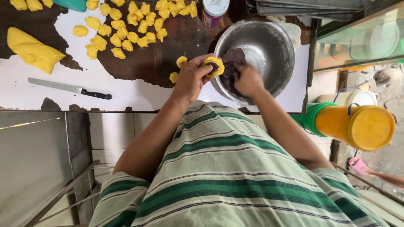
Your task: The person repeatedly takes small yellow dough pieces, flattens them, scoops a dark filling from a metal bowl, and encloses the filling to form stuffed balls. The finished items are placed on a wooden board next to many similar pieces.
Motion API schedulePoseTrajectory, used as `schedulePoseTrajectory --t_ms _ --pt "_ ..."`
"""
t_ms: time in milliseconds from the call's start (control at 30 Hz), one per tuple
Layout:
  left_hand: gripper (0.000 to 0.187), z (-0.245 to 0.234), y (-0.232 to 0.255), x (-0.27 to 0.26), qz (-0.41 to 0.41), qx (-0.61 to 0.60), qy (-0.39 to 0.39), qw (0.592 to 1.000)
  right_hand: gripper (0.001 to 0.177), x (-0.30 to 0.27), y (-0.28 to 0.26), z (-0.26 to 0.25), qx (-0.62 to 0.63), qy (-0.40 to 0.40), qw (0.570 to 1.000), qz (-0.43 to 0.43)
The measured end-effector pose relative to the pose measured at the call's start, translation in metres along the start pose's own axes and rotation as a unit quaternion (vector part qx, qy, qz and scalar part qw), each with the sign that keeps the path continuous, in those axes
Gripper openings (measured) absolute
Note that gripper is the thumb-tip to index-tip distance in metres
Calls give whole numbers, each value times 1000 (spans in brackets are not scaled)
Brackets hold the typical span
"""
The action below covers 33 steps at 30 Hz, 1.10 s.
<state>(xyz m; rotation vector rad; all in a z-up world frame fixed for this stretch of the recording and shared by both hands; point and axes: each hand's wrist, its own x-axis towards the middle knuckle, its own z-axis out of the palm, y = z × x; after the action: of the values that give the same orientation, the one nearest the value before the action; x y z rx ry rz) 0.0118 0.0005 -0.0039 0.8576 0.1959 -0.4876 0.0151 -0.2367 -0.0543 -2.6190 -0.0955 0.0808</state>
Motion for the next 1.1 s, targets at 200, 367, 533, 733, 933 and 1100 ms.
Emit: schedulePoseTrajectory --t_ms 200,367,533,733,933,1100 --pt "38 -3 12 -9 0 -53 4 999 15 -7 -31 -30 71 20 997 18" --pt "44 5 16 -11 8 -27 -51 998 24 6 -65 -63 526 -145 830 115" --pt "44 11 19 -13 46 65 -54 995 15 9 -85 -62 531 -110 834 104" --pt "36 6 21 -13 -15 33 9 999 23 -2 -88 -69 642 -129 747 115" --pt "35 4 20 -9 -57 -57 31 996 14 -19 -109 -82 314 15 946 -75" --pt "37 5 20 -5 -39 1 15 999 23 -23 -122 -91 181 67 973 -124"
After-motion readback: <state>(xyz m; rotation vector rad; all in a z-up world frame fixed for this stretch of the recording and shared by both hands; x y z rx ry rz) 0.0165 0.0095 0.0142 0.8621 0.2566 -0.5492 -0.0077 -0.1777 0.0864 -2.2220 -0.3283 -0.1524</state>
